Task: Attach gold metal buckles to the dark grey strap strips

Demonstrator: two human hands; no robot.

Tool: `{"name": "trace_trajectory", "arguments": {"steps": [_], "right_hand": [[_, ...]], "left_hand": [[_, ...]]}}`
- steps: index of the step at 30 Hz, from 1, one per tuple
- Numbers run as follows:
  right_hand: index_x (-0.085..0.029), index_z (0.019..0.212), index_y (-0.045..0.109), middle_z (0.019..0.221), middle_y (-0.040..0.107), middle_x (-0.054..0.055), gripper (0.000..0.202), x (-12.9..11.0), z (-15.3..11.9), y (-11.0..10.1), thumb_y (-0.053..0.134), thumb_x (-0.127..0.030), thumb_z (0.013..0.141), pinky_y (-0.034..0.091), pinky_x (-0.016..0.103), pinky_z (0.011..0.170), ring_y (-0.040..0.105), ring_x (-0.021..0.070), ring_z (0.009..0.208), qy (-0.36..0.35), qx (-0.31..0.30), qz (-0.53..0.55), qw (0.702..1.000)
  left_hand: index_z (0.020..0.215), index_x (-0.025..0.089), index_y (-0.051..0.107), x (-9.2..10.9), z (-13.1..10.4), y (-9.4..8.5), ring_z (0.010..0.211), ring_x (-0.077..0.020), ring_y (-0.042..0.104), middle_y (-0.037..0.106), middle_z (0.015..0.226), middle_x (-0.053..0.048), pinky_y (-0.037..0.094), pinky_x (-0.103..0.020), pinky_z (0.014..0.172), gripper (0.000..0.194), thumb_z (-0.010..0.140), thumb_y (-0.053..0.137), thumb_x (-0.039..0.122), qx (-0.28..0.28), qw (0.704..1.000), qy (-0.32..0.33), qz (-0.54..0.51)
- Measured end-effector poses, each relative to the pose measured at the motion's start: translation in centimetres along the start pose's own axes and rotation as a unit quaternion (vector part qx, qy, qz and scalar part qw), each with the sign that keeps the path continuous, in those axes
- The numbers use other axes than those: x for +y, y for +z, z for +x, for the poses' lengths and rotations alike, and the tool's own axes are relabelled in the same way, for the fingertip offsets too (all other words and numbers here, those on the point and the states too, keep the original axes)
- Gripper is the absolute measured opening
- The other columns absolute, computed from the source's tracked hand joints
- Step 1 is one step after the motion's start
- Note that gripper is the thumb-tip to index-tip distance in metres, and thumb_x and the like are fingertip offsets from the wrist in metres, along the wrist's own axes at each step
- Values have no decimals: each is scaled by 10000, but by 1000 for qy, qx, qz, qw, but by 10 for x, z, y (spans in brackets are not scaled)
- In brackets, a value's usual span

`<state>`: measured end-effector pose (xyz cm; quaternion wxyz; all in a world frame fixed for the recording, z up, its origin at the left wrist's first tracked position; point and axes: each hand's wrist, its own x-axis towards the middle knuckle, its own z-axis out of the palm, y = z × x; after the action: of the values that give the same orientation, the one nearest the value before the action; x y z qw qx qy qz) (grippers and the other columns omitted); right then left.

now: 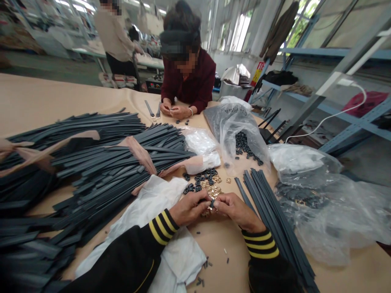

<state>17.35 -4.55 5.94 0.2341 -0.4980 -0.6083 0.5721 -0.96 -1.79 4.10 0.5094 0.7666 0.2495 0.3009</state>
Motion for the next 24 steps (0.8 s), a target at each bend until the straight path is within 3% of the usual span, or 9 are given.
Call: {"name": "trace_trajectory", "arguments": {"steps": [7, 10, 15, 24], "right_hand": [[-131, 655, 500, 492, 282, -80, 331, 0, 0, -2, 460, -426, 799, 125, 192, 387, 202, 45, 426, -2, 14, 22, 1000], [-135, 661, 499, 499, 353, -70, 309, -5, -1, -1, 448, -400, 811, 169, 181, 390, 263, 43, 422, -5, -5, 5, 1000], [-133, 604, 501, 503, 496, -34, 316, -7, -2, 1, 450, -369, 809, 302, 181, 433, 410, 56, 424, 14, -45, -14, 999], [-124, 636, 516, 517, 516, -28, 386, -1, -1, 0, 408, -450, 813, 289, 174, 411, 402, 44, 394, 27, -88, 4, 996]], "left_hand": [[831, 151, 413, -8, 2, 6, 456, -57, 373, 459, 558, 46, 319, -182, 474, 175, 831, 363, 318, -9, 981, -64, -185], [852, 155, 411, -8, 3, 5, 466, -58, 392, 437, 550, 59, 317, -177, 472, 150, 809, 400, 298, 0, 981, -91, -170], [834, 156, 395, -7, 2, 3, 512, -59, 405, 457, 617, 44, 315, -177, 482, 121, 794, 411, 269, -47, 980, -91, -169], [908, 163, 368, -6, -1, 5, 529, -80, 390, 424, 607, 46, 323, -204, 521, 189, 849, 309, 333, -57, 992, -57, -95]]}}
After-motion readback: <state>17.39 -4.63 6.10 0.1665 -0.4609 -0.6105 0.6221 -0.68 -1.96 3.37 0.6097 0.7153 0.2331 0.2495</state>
